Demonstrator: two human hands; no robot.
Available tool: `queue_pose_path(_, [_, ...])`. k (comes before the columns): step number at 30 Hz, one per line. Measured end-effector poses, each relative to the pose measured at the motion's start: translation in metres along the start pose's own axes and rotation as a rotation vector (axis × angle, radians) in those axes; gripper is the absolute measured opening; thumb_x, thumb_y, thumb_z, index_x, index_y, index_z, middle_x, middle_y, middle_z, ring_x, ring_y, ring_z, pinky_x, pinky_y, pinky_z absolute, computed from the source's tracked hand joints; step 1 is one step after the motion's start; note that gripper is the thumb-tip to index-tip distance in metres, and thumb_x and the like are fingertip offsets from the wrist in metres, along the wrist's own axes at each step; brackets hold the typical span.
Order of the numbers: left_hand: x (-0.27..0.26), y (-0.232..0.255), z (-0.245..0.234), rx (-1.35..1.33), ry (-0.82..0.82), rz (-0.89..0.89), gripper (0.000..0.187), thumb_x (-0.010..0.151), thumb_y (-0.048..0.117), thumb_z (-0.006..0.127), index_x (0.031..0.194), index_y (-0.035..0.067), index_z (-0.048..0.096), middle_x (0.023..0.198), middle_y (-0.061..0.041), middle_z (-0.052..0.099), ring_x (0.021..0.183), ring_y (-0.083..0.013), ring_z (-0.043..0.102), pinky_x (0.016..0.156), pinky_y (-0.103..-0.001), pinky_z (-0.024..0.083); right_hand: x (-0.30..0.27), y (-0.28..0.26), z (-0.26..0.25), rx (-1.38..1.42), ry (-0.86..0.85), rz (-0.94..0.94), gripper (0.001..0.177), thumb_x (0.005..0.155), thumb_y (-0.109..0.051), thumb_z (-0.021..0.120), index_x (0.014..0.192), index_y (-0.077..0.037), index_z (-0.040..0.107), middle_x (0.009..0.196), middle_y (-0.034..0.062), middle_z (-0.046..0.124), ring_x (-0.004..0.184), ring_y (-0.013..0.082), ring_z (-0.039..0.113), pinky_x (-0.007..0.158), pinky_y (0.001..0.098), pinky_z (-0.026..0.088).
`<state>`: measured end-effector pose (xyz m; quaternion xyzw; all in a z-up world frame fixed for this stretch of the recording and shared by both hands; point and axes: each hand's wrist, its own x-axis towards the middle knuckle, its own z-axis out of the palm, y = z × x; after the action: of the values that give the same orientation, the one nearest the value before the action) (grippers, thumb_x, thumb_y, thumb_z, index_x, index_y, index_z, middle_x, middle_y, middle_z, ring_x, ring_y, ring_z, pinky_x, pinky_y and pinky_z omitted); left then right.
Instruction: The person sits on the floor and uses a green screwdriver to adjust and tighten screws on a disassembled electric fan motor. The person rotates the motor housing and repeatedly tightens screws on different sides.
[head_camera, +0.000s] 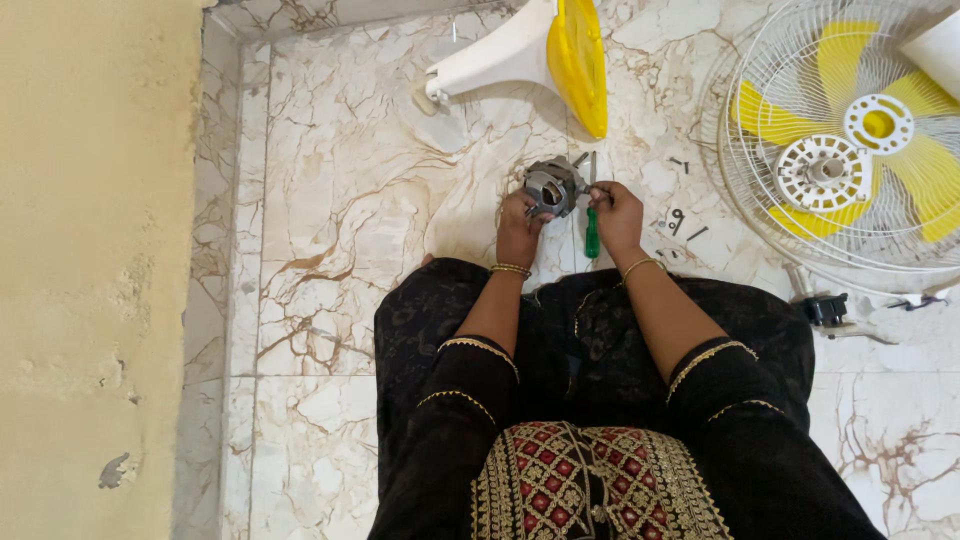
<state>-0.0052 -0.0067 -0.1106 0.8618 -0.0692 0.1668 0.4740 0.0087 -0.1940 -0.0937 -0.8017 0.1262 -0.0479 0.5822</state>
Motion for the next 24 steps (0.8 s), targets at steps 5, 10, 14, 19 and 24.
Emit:
queue_pose_path(5, [0.003,0.014,-0.004,0.085,0.065,0.007,0.092,0.057,0.038,0.096,0.126,-0.001,0.050,0.123,-0.025,0.058,0.116,-0.0433,0.057,0.101,-0.047,0.045,0.004,0.006,0.002,0.041,0.003,0.042,0.016,0.099,-0.011,0.068,0.109,0.000,0.073,0.083,0.0088,0.074,0.074,0.0148,0.070,0.069,0.0288,0.055])
queue_pose_path(10, [0.013,0.007,-0.004,0.014,-0.084,-0.261,0.129,0.054,0.034,0.106,0.148,-0.006,0.028,0.142,-0.032,0.044,0.130,-0.0437,0.047,0.108,-0.046,0.038,0.005,0.010,-0.002,0.012,-0.044,0.058,0.017,0.098,-0.012,0.067,0.110,-0.001,0.073,0.086,0.0080,0.075,0.076,0.0138,0.071,0.072,0.0282,0.056])
queue_pose_path(14, [0.021,-0.007,0.002,-0.329,-0.248,-0.335,0.122,0.056,0.032,0.100,0.150,-0.002,0.032,0.140,-0.020,0.055,0.128,-0.0307,0.057,0.107,-0.039,0.049,0.006,0.009,-0.002,0.012,-0.075,0.089,0.018,0.099,-0.013,0.067,0.112,-0.001,0.073,0.087,0.0094,0.075,0.077,0.0139,0.070,0.073,0.0284,0.056])
queue_pose_path(19, [0.023,-0.011,0.004,-0.343,-0.275,-0.381,0.116,0.058,0.028,0.100,0.151,0.002,0.037,0.136,-0.016,0.062,0.125,-0.0260,0.062,0.106,-0.037,0.052,0.009,0.005,-0.008,-0.110,-0.127,0.041,0.023,0.096,-0.021,0.072,0.107,-0.001,0.073,0.091,0.0130,0.075,0.081,0.0204,0.072,0.075,0.0323,0.056])
queue_pose_path(24, [0.019,-0.014,0.007,-0.361,-0.269,-0.405,0.116,0.059,0.025,0.098,0.154,0.005,0.035,0.137,-0.016,0.062,0.125,-0.0275,0.061,0.105,-0.038,0.051,0.007,0.000,-0.009,-0.268,-0.186,0.037,0.028,0.099,-0.028,0.069,0.109,-0.003,0.074,0.092,0.0173,0.075,0.084,0.0269,0.072,0.077,0.0361,0.055])
